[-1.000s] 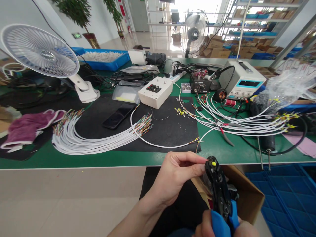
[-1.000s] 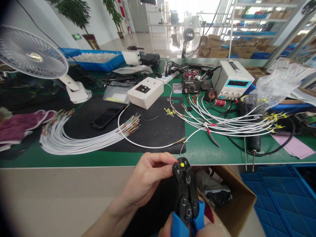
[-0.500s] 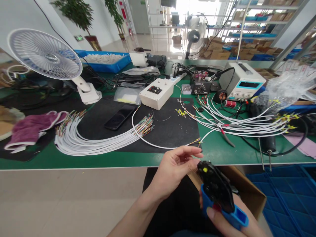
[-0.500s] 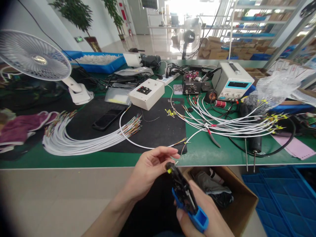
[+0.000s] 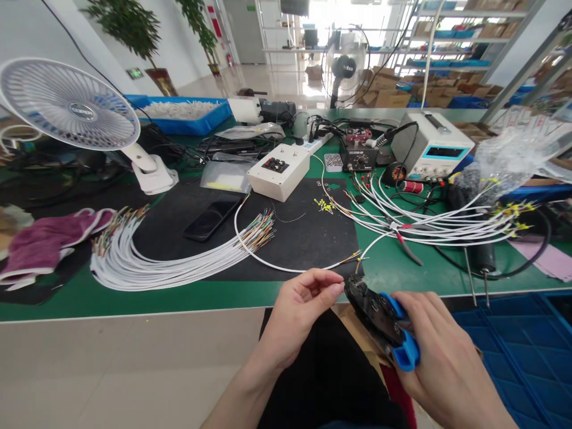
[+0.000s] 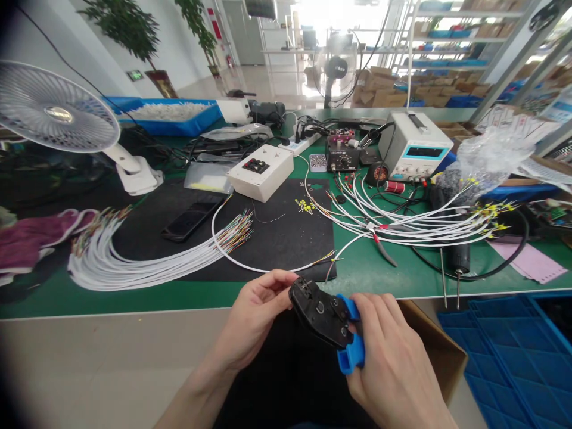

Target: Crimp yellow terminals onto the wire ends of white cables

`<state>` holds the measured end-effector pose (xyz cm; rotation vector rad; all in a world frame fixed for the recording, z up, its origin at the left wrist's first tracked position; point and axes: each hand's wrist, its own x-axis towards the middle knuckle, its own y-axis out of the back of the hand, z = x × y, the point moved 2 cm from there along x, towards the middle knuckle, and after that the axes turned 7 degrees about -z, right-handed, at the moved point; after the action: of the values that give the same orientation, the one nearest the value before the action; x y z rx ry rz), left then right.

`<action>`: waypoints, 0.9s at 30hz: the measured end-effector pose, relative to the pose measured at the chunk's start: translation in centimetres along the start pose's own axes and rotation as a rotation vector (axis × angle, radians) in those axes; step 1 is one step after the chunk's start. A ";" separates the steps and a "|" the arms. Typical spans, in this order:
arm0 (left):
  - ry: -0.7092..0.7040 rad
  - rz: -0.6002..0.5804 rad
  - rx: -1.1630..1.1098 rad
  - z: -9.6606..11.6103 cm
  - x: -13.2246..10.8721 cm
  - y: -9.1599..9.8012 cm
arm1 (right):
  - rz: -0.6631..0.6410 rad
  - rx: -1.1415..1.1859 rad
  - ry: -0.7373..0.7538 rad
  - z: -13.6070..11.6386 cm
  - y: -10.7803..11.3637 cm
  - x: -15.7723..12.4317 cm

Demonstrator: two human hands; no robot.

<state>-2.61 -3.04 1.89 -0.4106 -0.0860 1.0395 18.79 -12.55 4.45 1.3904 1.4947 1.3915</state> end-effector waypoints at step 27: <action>-0.338 0.069 0.970 -0.6 7.0 -1.0 | 0.157 0.746 -0.537 4.3 -2.1 4.5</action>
<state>1.96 2.28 0.84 0.6461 0.1345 1.0865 21.31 -6.83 2.33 2.1512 1.6017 0.4357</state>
